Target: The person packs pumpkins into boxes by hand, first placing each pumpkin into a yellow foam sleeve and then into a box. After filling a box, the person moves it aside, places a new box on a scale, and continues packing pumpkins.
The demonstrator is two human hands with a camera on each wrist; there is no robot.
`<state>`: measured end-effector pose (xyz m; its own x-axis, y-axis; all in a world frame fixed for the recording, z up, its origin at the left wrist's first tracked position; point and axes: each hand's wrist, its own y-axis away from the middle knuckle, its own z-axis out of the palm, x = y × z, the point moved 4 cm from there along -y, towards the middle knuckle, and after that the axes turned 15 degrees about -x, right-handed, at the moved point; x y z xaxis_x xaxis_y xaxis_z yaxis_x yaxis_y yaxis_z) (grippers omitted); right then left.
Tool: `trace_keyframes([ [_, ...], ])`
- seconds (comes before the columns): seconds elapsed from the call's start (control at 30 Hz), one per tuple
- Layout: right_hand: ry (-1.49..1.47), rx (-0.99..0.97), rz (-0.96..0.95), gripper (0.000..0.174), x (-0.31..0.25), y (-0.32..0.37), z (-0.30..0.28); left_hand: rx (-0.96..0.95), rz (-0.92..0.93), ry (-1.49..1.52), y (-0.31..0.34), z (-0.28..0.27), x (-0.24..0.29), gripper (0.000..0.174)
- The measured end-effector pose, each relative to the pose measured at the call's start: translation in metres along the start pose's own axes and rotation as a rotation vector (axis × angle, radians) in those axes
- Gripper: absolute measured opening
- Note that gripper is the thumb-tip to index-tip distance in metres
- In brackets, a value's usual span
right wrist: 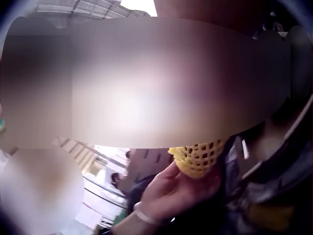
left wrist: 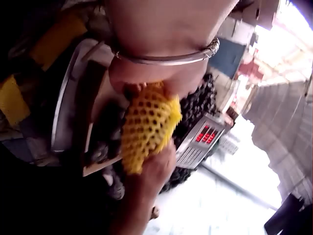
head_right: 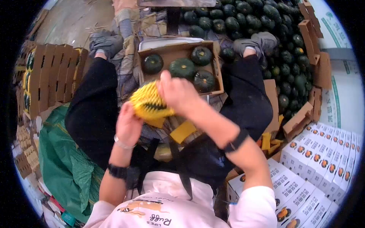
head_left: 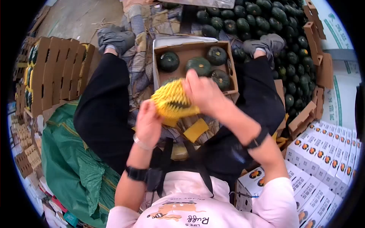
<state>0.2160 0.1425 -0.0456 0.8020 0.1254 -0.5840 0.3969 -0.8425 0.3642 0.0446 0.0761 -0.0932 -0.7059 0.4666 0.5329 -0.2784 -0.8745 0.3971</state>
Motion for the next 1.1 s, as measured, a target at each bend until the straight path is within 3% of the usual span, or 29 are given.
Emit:
trace_keyframes([
  [0.03, -0.031, 0.071, -0.042, 0.025, -0.014, 0.03, 0.002, -0.064, 0.058, 0.017, 0.012, 0.008, 0.013, 0.012],
  [0.1, -0.132, 0.138, -0.151, 0.022, -0.047, 0.069, 0.012, -0.077, -0.062, 0.195, 0.027, 0.014, 0.027, 0.014],
  [0.17, -0.259, 0.176, -0.102, 0.023, -0.05, 0.075, 0.018, -0.18, -0.073, 0.094, 0.026, 0.002, 0.027, 0.018],
  [0.23, -0.435, 0.217, -0.128, 0.025, -0.042, 0.07, 0.021, -0.135, -0.206, 0.131, 0.03, 0.001, 0.019, 0.021],
  [0.3, -0.76, 0.078, 0.008, 0.032, -0.027, 0.068, 0.032, -0.227, -0.284, 0.218, 0.042, 0.013, 0.022, 0.032],
  [0.4, -1.193, 0.004, -0.067, 0.031, -0.029, 0.077, 0.047, -0.235, -0.286, 0.257, 0.068, 0.041, 0.028, 0.046],
  [0.43, -1.275, -0.02, -0.075, 0.031, -0.034, 0.084, 0.048, -0.325, -0.276, 0.297, 0.073, 0.041, 0.023, 0.057],
  [0.5, -1.289, -0.041, -0.109, 0.036, -0.043, 0.099, 0.051, -0.321, -0.393, 0.736, 0.094, 0.037, 0.001, 0.065],
  [0.57, -1.145, -0.03, -0.187, 0.052, -0.05, 0.103, 0.05, -0.778, -0.806, 0.577, 0.121, 0.017, -0.023, 0.061],
  [0.6, -1.029, -0.166, -0.1, 0.075, -0.047, 0.11, 0.045, -0.552, -0.587, 0.442, 0.118, 0.009, -0.018, 0.063],
  [0.63, -1.047, -0.156, -0.162, 0.075, -0.051, 0.111, 0.05, -0.32, -0.38, 0.311, 0.12, 0.002, -0.009, 0.066],
  [0.67, -1.067, -0.154, -0.216, 0.075, -0.056, 0.113, 0.059, -0.202, -0.158, -0.024, 0.113, 0.014, 0.006, 0.07],
  [0.73, -0.925, -0.128, -0.238, 0.08, -0.068, 0.113, 0.06, -0.218, -0.067, -0.06, 0.11, 0.014, 0.014, 0.077],
  [0.83, -1.458, -0.316, -0.297, 0.087, -0.059, 0.108, 0.056, -0.263, -0.023, -0.062, 0.106, 0.017, 0.019, 0.084],
  [0.87, -1.494, -0.341, -0.325, 0.089, -0.053, 0.108, 0.056, -0.279, -0.023, -0.049, 0.107, 0.019, 0.02, 0.086],
  [0.97, -1.492, -0.346, -0.324, 0.089, -0.049, 0.109, 0.051, -0.248, 0.005, -0.053, 0.105, 0.026, 0.024, 0.092],
  [1.0, -1.468, -0.301, -0.229, 0.092, -0.05, 0.112, 0.049, -0.234, 0.012, -0.133, 0.104, 0.03, 0.027, 0.094],
  [1.1, -0.187, 0.052, -0.232, 0.095, -0.082, 0.123, 0.021, -0.218, 0.051, -0.375, 0.101, 0.039, 0.029, 0.1],
])
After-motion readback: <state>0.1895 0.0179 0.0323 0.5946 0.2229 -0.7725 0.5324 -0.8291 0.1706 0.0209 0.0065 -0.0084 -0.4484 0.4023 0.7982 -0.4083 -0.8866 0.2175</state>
